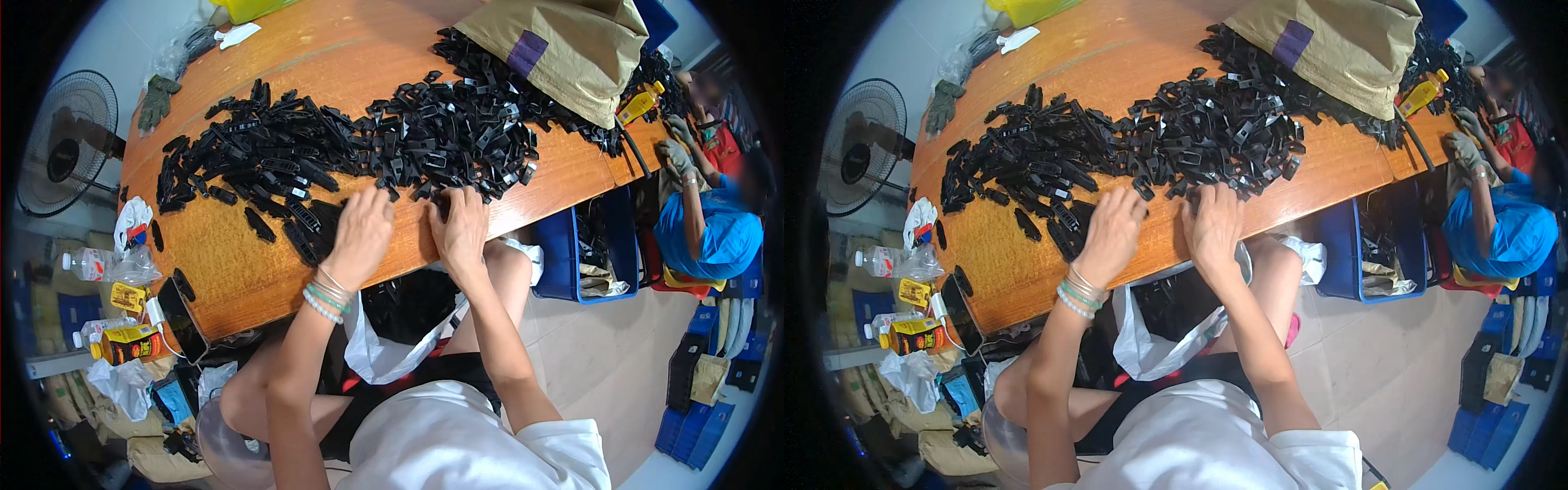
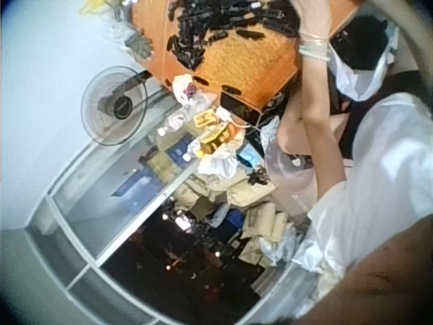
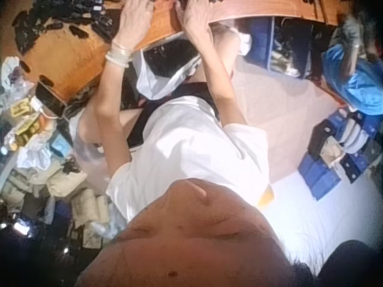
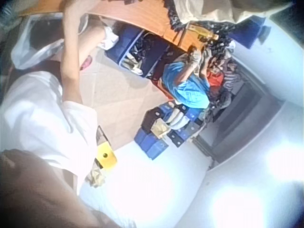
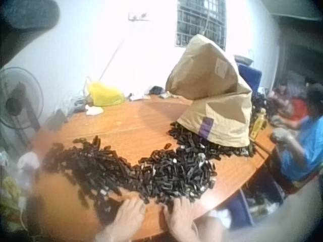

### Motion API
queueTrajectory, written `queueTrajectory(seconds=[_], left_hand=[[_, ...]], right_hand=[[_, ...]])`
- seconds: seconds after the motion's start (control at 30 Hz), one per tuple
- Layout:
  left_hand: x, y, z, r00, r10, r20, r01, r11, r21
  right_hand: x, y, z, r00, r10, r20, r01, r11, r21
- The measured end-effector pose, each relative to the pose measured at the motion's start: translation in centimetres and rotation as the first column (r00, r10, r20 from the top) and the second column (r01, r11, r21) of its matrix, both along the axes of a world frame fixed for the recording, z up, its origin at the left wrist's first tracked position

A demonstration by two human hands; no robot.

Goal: The person assembles black plastic components by hand, taking matching pieces from piles on the table, fitting them together, and placing the assembled parts into a bag.

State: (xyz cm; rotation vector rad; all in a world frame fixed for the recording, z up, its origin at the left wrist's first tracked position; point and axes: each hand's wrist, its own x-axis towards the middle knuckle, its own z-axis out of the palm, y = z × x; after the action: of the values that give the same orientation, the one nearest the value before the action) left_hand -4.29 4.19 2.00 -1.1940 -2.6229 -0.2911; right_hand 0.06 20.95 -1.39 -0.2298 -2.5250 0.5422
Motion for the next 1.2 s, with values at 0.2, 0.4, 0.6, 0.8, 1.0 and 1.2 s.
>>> queueTrajectory(seconds=[0.2,0.4,0.6,0.8,1.0,1.2], left_hand=[[1.9,0.5,0.2,0.942,-0.18,0.282,0.083,0.943,0.323],[2.5,-1.2,-0.1,0.965,0.013,0.263,-0.115,0.92,0.376],[2.4,-2.1,-1.2,0.978,-0.021,0.208,-0.074,0.894,0.441],[2.6,-1.5,-1.1,0.968,-0.076,0.24,-0.034,0.905,0.423],[1.2,-2.9,-0.8,0.946,-0.136,0.293,-0.045,0.843,0.535],[-3.9,-4.5,-0.2,0.98,0.201,-0.016,-0.192,0.954,0.231]], right_hand=[[2.3,-0.4,1.7,0.994,0.109,-0.006,-0.067,0.571,-0.818],[4.2,0.1,0.8,0.943,0.325,0.076,-0.13,0.568,-0.812],[4.4,0.8,3.0,0.904,0.379,0.2,-0.183,0.764,-0.618],[3.1,0.4,2.0,0.875,0.477,0.077,-0.411,0.819,-0.4],[4.5,1.3,2.2,0.802,0.589,0.098,-0.418,0.671,-0.612],[0.4,1.5,2.3,0.902,0.43,-0.016,-0.417,0.863,-0.284]])
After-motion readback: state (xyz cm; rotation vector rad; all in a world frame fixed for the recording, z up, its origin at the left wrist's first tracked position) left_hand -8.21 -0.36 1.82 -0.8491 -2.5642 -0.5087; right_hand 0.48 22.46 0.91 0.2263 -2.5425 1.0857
